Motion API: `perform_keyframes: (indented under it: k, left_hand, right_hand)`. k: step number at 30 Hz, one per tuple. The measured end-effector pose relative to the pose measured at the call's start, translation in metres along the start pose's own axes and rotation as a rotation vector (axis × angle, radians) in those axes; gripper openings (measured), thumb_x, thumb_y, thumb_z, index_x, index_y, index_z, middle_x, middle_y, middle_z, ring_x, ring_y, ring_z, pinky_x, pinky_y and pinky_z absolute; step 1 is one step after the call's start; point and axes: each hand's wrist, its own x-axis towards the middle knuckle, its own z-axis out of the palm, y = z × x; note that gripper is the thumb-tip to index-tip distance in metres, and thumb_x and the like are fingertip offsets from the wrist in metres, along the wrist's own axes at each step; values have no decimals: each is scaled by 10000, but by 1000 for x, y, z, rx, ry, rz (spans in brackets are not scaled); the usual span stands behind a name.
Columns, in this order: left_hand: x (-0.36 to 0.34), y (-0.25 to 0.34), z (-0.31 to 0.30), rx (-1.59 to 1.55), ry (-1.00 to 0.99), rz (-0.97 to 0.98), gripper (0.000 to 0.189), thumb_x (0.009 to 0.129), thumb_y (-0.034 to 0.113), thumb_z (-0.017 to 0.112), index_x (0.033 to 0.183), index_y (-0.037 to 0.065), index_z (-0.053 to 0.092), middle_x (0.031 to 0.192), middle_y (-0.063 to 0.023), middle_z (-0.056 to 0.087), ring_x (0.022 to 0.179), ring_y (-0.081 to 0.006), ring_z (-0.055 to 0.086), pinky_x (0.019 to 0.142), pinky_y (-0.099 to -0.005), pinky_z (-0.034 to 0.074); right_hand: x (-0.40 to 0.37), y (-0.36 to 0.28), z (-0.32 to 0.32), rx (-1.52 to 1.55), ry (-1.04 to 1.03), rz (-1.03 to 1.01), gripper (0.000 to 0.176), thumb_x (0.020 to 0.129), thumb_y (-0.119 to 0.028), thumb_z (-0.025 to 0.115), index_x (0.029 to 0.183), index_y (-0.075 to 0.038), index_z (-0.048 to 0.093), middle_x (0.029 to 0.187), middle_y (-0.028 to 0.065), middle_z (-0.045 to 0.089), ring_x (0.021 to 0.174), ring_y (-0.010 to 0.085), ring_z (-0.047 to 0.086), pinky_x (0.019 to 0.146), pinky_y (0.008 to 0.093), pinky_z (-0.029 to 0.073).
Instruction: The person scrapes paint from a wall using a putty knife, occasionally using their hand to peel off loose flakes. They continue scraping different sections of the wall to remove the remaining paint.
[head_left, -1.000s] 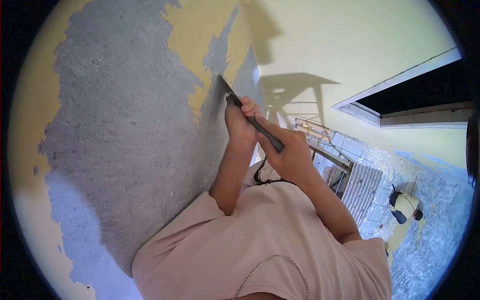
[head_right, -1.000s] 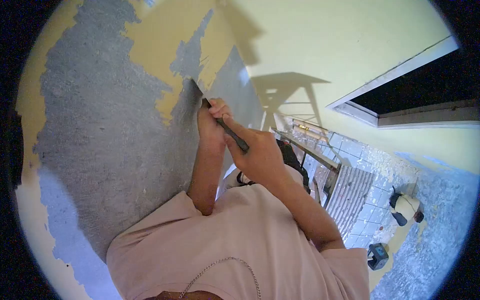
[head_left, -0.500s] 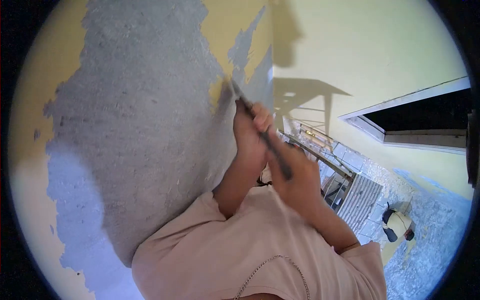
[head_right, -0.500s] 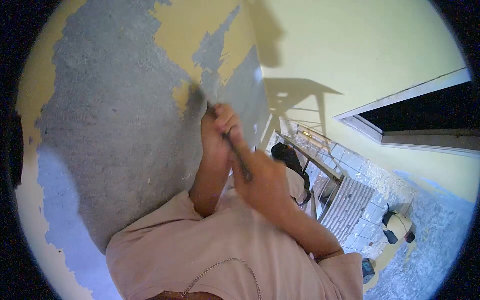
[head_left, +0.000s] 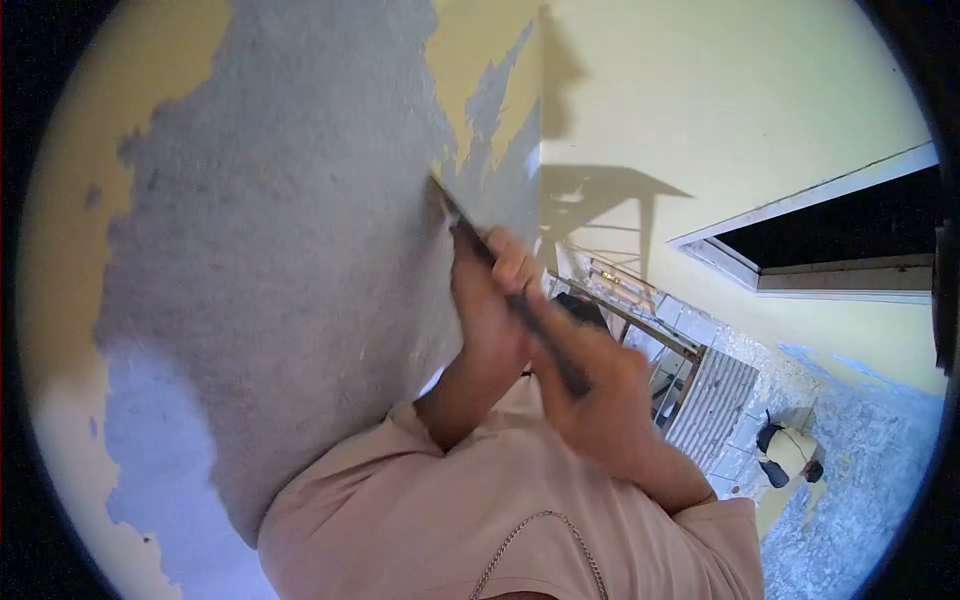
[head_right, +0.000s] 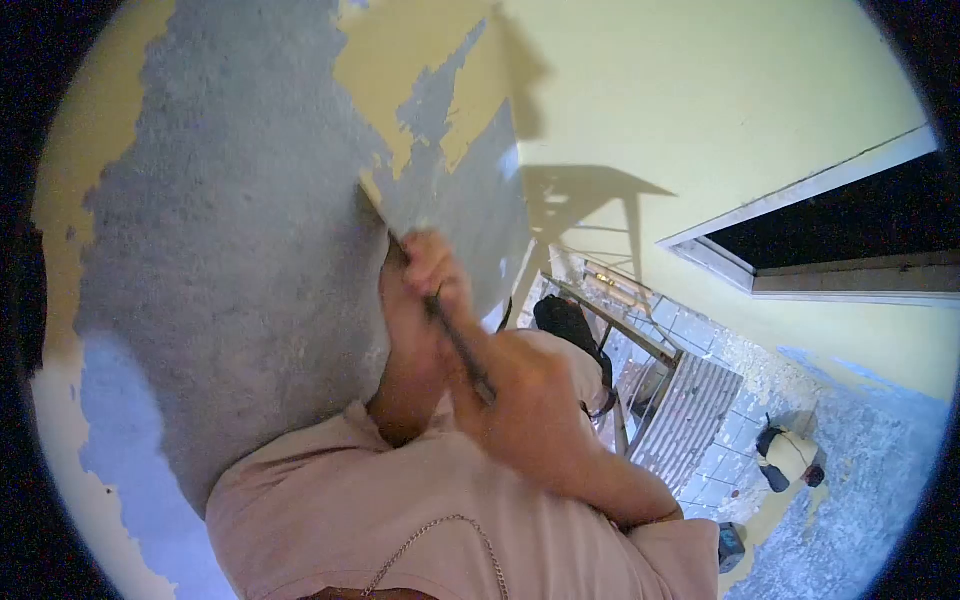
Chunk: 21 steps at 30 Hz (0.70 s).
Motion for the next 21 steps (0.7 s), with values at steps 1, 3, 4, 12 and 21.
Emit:
perform_keyframes:
  k: [1,3,4,12,21]
  left_hand:
    - [1,-7,5,119,-2,47,437,927,442,314,681,104,439,521,-17,413,415,-107,373,351,-243,329]
    - [-7,-7,9,146,115,141,414,939,405,304,689,107,444,534,-17,418,397,-108,367,345,-225,324]
    - [-17,4,0,120,79,96,404,943,392,300,686,112,435,525,-7,400,407,-99,363,358,-214,318]
    - [1,15,-22,74,-154,-27,408,952,353,276,680,91,431,501,5,384,421,-97,377,370,-229,342]
    - [-10,6,-24,-115,-646,-106,174,905,86,362,867,-40,477,689,-84,465,580,-136,468,503,-243,417]
  right_hand:
    - [-2,6,4,-1,-15,6,413,720,-7,614,1128,-4,548,711,177,584,615,281,595,579,301,466]
    - [-2,19,13,-2,75,-137,488,747,-90,604,1213,-27,474,560,113,494,460,248,501,460,360,412]
    - [-9,15,17,-5,71,-226,520,738,-82,605,1232,-28,453,572,106,493,462,247,499,467,363,418]
    - [-4,-1,19,-126,-5,-99,468,730,-14,594,1184,19,489,599,137,518,518,279,529,486,359,426]
    - [-6,6,6,-57,-26,-207,569,730,-112,602,1255,-23,402,596,142,512,490,300,511,453,386,415]
